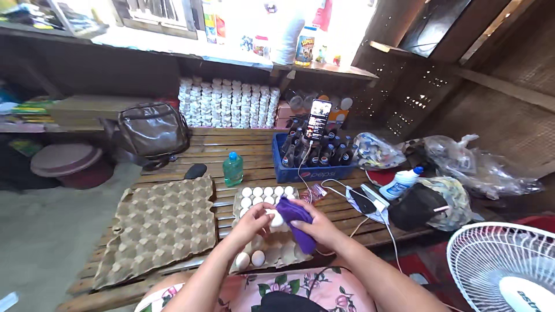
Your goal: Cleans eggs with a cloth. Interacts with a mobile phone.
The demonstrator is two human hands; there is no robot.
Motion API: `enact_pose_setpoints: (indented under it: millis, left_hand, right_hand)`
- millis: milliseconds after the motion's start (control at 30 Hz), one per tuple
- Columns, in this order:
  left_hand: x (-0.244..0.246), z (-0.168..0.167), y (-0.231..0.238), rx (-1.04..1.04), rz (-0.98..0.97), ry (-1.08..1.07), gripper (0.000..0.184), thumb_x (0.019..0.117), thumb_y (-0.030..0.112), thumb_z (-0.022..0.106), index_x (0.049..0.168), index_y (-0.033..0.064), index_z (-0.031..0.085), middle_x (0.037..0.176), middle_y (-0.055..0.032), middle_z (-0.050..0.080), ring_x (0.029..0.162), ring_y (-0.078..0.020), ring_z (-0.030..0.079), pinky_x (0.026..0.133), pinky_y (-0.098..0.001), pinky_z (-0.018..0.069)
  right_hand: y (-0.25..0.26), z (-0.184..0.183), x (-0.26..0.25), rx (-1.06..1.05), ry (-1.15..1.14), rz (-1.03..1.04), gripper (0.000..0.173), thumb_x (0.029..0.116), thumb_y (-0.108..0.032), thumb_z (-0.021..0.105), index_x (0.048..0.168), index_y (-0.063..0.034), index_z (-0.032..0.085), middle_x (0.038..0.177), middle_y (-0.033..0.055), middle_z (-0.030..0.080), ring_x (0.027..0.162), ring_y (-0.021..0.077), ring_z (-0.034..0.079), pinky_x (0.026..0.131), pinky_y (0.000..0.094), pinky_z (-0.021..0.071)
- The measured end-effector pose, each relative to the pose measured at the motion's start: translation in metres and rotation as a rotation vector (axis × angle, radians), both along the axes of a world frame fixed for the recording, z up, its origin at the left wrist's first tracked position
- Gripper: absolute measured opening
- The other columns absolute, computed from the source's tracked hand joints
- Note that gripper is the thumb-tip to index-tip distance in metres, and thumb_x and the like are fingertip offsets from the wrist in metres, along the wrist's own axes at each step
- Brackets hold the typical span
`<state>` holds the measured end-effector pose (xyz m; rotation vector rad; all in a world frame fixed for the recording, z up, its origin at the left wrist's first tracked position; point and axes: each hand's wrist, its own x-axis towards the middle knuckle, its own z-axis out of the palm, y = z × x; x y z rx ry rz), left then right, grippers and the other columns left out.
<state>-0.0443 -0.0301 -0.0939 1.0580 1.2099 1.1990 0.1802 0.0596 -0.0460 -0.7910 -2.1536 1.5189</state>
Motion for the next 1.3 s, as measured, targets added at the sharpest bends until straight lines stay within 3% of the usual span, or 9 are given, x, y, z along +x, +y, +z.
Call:
enact_pose_setpoints:
  millis: [167, 367, 533, 633, 767, 933, 1033, 1167, 1300]
  left_hand:
    - [0.05, 0.048, 0.006, 0.114, 0.363, -0.435, 0.048, 0.1118, 0.036, 0.019, 0.139, 0.0081, 0.047, 0.109, -0.0081, 0.07, 0.094, -0.0171, 0.07, 0.077, -0.0357, 0.0595]
    - [0.07, 0.038, 0.002, 0.181, 0.517, -0.467, 0.046, 0.1111, 0.033, 0.023, 0.142, 0.0025, 0.04, 0.115, -0.0104, 0.066, 0.102, -0.0143, 0.067, 0.089, -0.0343, 0.0574]
    - [0.074, 0.027, -0.004, 0.334, 0.254, -0.307, 0.041, 0.1059, 0.036, 0.043, 0.13, 0.0033, 0.044, 0.102, -0.003, 0.065, 0.088, -0.0107, 0.068, 0.077, -0.0306, 0.0594]
    - [0.074, 0.023, -0.005, 0.387, 0.199, -0.214, 0.046, 0.1064, 0.04, 0.04, 0.13, 0.0009, 0.045, 0.104, -0.0044, 0.063, 0.088, -0.0103, 0.066, 0.074, -0.0297, 0.0586]
    - [0.077, 0.021, -0.007, 0.23, 0.33, -0.257, 0.05, 0.1115, 0.032, 0.019, 0.143, -0.0018, 0.039, 0.126, -0.0121, 0.06, 0.111, -0.0116, 0.062, 0.097, -0.0317, 0.0534]
    - [0.08, 0.019, -0.016, 0.148, 0.43, -0.361, 0.041, 0.1101, 0.022, 0.022, 0.139, 0.0042, 0.045, 0.114, -0.0047, 0.066, 0.104, -0.0058, 0.064, 0.093, -0.0268, 0.0537]
    - [0.078, 0.014, -0.015, 0.282, 0.29, -0.185, 0.054, 0.1093, 0.03, 0.021, 0.148, -0.0052, 0.036, 0.135, -0.0148, 0.056, 0.121, -0.0108, 0.057, 0.105, -0.0307, 0.0478]
    - [0.085, 0.016, -0.017, 0.452, 0.173, -0.074, 0.049, 0.1054, 0.042, 0.035, 0.119, -0.0026, 0.051, 0.107, -0.0064, 0.058, 0.096, -0.0063, 0.06, 0.085, -0.0272, 0.0533]
    - [0.083, 0.011, -0.018, 0.401, 0.289, -0.238, 0.046, 0.1068, 0.042, 0.032, 0.116, 0.0022, 0.053, 0.106, -0.004, 0.06, 0.098, -0.0082, 0.061, 0.088, -0.0298, 0.0544]
  right_hand:
    - [-0.014, 0.033, -0.038, 0.293, 0.129, 0.039, 0.054, 0.0926, -0.021, 0.07, 0.141, -0.0031, 0.054, 0.154, 0.0194, 0.043, 0.142, 0.0238, 0.044, 0.116, 0.0396, 0.0408]
    - [-0.038, -0.018, -0.049, 0.667, 0.388, -0.154, 0.047, 0.0923, -0.039, 0.073, 0.13, -0.0143, 0.061, 0.151, 0.0227, 0.045, 0.142, 0.0304, 0.045, 0.115, 0.0458, 0.0424]
    - [-0.046, -0.008, -0.035, 0.125, 0.477, -0.334, 0.054, 0.101, -0.033, 0.058, 0.138, 0.007, 0.05, 0.133, 0.0138, 0.06, 0.122, 0.0097, 0.059, 0.104, 0.0304, 0.0503]
    - [-0.042, 0.016, -0.035, -0.246, 0.365, -0.416, 0.06, 0.103, -0.037, 0.051, 0.148, 0.0019, 0.041, 0.129, 0.0145, 0.063, 0.112, 0.0129, 0.065, 0.098, 0.0328, 0.0549]
    - [-0.055, -0.011, -0.044, 0.377, 0.275, -0.34, 0.047, 0.1016, -0.033, 0.055, 0.137, -0.0012, 0.06, 0.144, 0.0201, 0.054, 0.136, 0.0253, 0.05, 0.114, 0.0439, 0.0415]
    - [-0.06, -0.039, -0.044, 0.908, 0.237, -0.287, 0.05, 0.1028, -0.056, 0.043, 0.136, -0.0236, 0.06, 0.149, 0.02, 0.049, 0.139, 0.0351, 0.047, 0.114, 0.0535, 0.0395]
    - [-0.056, -0.028, -0.033, 0.659, 0.324, -0.266, 0.051, 0.102, -0.047, 0.053, 0.134, -0.0092, 0.064, 0.146, 0.0213, 0.053, 0.137, 0.0299, 0.05, 0.114, 0.048, 0.0421]
    - [-0.061, 0.01, -0.022, -0.139, 0.341, -0.404, 0.054, 0.1046, -0.034, 0.048, 0.142, 0.0042, 0.048, 0.13, 0.0147, 0.063, 0.115, 0.0121, 0.064, 0.101, 0.0317, 0.053]
    - [-0.072, -0.009, -0.031, 0.021, 0.318, -0.419, 0.054, 0.1058, -0.032, 0.045, 0.144, 0.0046, 0.039, 0.136, 0.0175, 0.054, 0.122, 0.0122, 0.058, 0.105, 0.0308, 0.0493]
